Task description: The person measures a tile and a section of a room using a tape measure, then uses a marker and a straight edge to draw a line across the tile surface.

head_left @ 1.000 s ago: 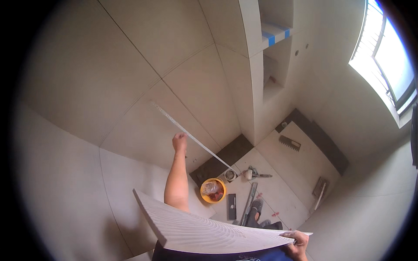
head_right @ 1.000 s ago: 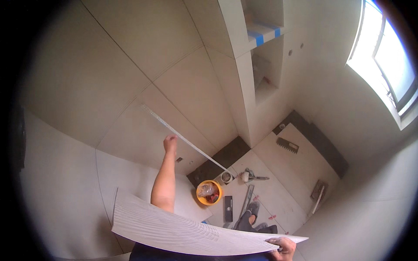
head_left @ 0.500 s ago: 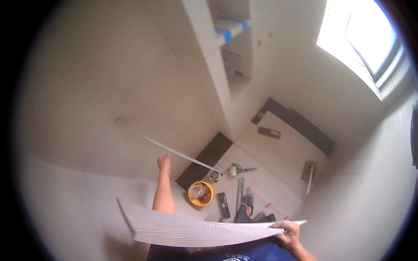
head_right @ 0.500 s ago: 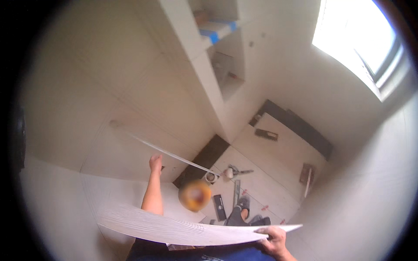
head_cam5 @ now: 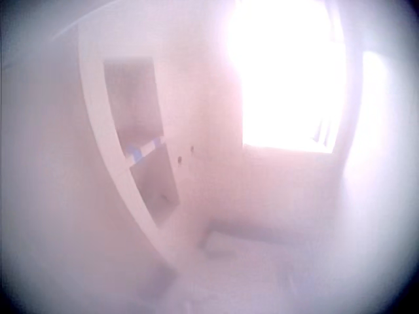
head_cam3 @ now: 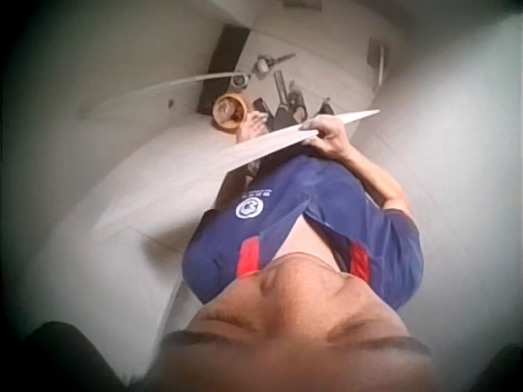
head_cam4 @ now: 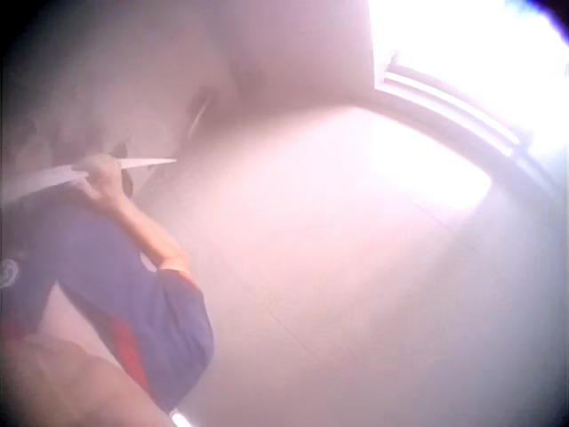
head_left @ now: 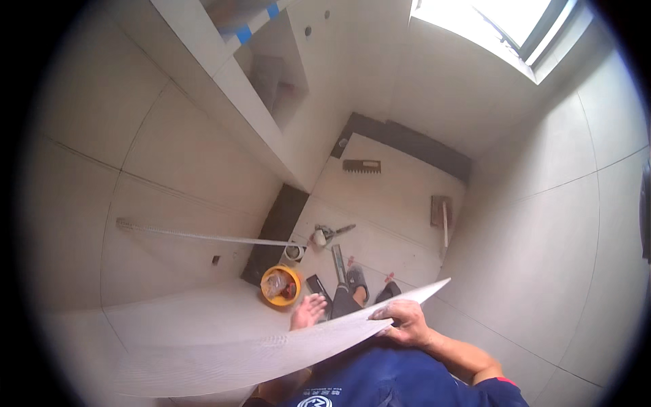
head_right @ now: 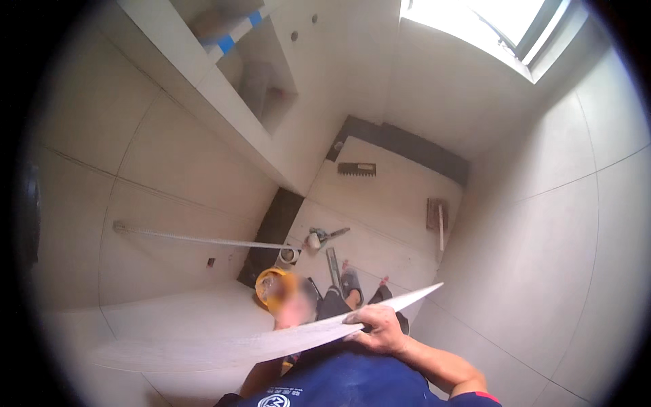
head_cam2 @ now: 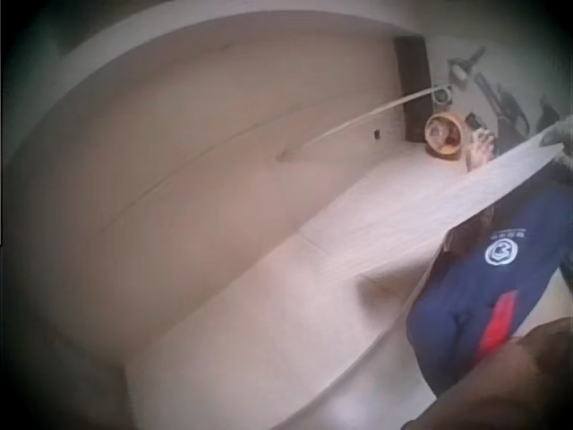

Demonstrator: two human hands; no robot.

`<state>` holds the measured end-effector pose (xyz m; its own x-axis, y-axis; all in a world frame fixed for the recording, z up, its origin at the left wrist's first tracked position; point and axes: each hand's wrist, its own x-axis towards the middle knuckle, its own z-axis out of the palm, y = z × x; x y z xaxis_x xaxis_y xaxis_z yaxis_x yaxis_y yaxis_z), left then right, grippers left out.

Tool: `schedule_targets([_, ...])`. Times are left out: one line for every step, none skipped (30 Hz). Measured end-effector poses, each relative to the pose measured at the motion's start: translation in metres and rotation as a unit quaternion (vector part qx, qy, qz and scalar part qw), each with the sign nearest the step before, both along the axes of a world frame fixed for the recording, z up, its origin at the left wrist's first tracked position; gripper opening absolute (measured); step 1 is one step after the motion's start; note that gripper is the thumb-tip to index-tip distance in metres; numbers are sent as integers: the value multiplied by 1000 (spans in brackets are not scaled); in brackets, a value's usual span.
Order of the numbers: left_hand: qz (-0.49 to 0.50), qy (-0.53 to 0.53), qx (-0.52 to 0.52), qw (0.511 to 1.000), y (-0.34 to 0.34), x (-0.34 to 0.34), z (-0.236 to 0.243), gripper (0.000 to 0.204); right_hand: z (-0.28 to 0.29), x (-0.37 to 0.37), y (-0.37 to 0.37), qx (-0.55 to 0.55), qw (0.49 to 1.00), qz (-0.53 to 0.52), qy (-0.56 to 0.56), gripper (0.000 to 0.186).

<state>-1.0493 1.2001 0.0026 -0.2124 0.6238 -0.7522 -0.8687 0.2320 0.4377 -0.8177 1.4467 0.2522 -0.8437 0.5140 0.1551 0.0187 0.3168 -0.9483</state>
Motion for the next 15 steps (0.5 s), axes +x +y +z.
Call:
schedule_targets([12, -37, 23, 999, 4, 18, 13, 54, 3, -2, 1, 7, 1000, 8, 4, 31])
schedule_targets([26, -73, 46, 996, 10, 35, 25, 56, 4, -1, 2, 10, 1000, 18, 6, 31])
schedule_targets([44, -103, 70, 991, 20, 47, 43, 58, 5, -2, 3, 8, 999, 32, 16, 31])
schedule_targets([53, -93, 111, 988, 25, 56, 54, 58, 8, -4, 2, 5, 999, 45, 26, 32])
schedule_targets([61, -85, 154, 983, 32, 68, 62, 58, 8, -2, 2, 11, 998, 47, 29, 34])
schedule_targets([70, -75, 196, 975, 40, 80, 70, 59, 8, 0, 2, 16, 998, 50, 33, 37])
schedule_targets([120, -105, 126, 979, 53, 89, 100, 59, 6, 3, 2, 20, 998, 51, 38, 40])
schedule_targets([128, -97, 187, 969, 43, 96, 90, 58, 5, 4, 1, 21, 997, 65, 45, 40])
schedule_targets([134, -88, 248, 955, 31, 101, 69, 58, 4, 7, 1, 22, 995, 78, 51, 40])
schedule_targets([175, -72, 255, 948, 33, 110, 68, 56, 4, 10, 2, 26, 995, 84, 53, 40])
schedule_targets([214, -55, 261, 940, 35, 119, 69, 59, 5, 13, 3, 18, 993, 91, 68, 40])
schedule_targets([229, -52, 216, 948, 32, 129, 72, 54, 7, 17, 5, 17, 992, 104, 72, 40])
schedule_targets([245, -45, 172, 953, 30, 135, 82, 49, 10, 19, 7, 16, 989, 121, 80, 40])
schedule_targets([262, -39, 128, 956, 26, 141, 88, 47, 12, 21, 6, 16, 986, 137, 88, 39])
schedule_targets([275, -49, 155, 948, 17, 147, 90, 48, 13, 23, 4, 9, 984, 149, 101, 39])
